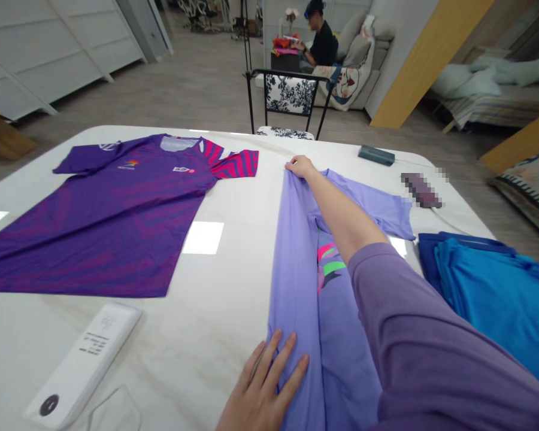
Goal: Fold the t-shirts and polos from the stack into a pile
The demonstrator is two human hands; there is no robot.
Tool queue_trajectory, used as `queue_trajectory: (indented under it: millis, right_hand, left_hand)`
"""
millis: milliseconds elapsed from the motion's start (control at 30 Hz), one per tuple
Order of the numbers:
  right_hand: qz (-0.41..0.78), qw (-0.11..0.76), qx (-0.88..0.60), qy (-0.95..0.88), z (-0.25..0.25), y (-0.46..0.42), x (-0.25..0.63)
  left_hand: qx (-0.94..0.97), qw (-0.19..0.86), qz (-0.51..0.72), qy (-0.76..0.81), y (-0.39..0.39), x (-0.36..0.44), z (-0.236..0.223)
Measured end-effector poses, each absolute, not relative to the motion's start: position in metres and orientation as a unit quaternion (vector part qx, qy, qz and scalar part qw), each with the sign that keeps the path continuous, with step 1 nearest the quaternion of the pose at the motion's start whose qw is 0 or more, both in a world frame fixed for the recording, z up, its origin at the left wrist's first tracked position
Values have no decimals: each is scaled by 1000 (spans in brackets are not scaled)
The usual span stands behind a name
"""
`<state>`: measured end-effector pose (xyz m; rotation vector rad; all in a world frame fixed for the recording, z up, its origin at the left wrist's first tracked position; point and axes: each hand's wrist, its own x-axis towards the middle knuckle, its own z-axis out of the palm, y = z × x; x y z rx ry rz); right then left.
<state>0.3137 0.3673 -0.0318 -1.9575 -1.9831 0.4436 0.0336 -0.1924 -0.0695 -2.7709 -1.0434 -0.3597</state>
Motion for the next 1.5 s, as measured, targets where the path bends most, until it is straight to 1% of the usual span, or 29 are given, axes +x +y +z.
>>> queue_trajectory:
  millis: [100,200,267,367,500,633,700,800,900,1000,1067,1167,1233,1267,1333,1400,1500]
  right_hand:
    - [137,173,-666,-712,-33,364,306]
    - [88,190,-656,-725,-24,334,302]
    - [66,179,-633,-750,-17,292,305]
    - [79,125,-571,-808,-14,206,320]
    - [135,61,-548,-824,-35,113,343]
    - [158,49,-508,-845,-50,90,356]
    - [156,55,-508,-846,-42,89,364]
    - [135,85,-540,-827,-16,79,394]
    - [118,111,-592,-790,10,54,452]
    - [133,102,-645,-745,24,11,519]
    - [149,89,-669,-723,29,-24,556]
    - [165,80,-697,-693,33,-64,591]
    - [167,98,-712,-675,33,-68,603]
    - [166,113,-719,-665,33,-63,606]
    - [156,143,-735,-644,29,-37,610]
    - [134,151,-761,-616,25,0,609]
    - [103,140,-797,-578,16,53,606]
  left_hand:
    - [-927,25,-114,-355,-195,34,-63]
    - [-922,-46,-91,-373,-199,34,-49]
    - [-918,-91,-79,-377,-201,34,-41]
    - [-915,-132,-71,-374,-207,35,-35]
    - [-922,-139,-62,-356,-224,41,-36]
    - [-918,-145,-75,-361,-243,52,-40]
    - [-914,-143,-83,-370,-247,55,-40]
    - [-917,-137,-80,-367,-250,52,-41]
    - [-926,-126,-63,-351,-250,33,-40]
    - [-936,-124,-41,-328,-243,8,-32]
    - [-937,-127,-41,-323,-234,6,-19]
    - [-918,-144,-96,-357,-219,48,4]
    - [-907,-168,-128,-365,-218,103,15]
    - [-911,-176,-125,-351,-221,134,18]
    - [-936,-174,-76,-297,-234,195,20]
    - [-955,-151,-37,-252,-252,243,16]
    - [-970,-124,-10,-207,-272,280,8]
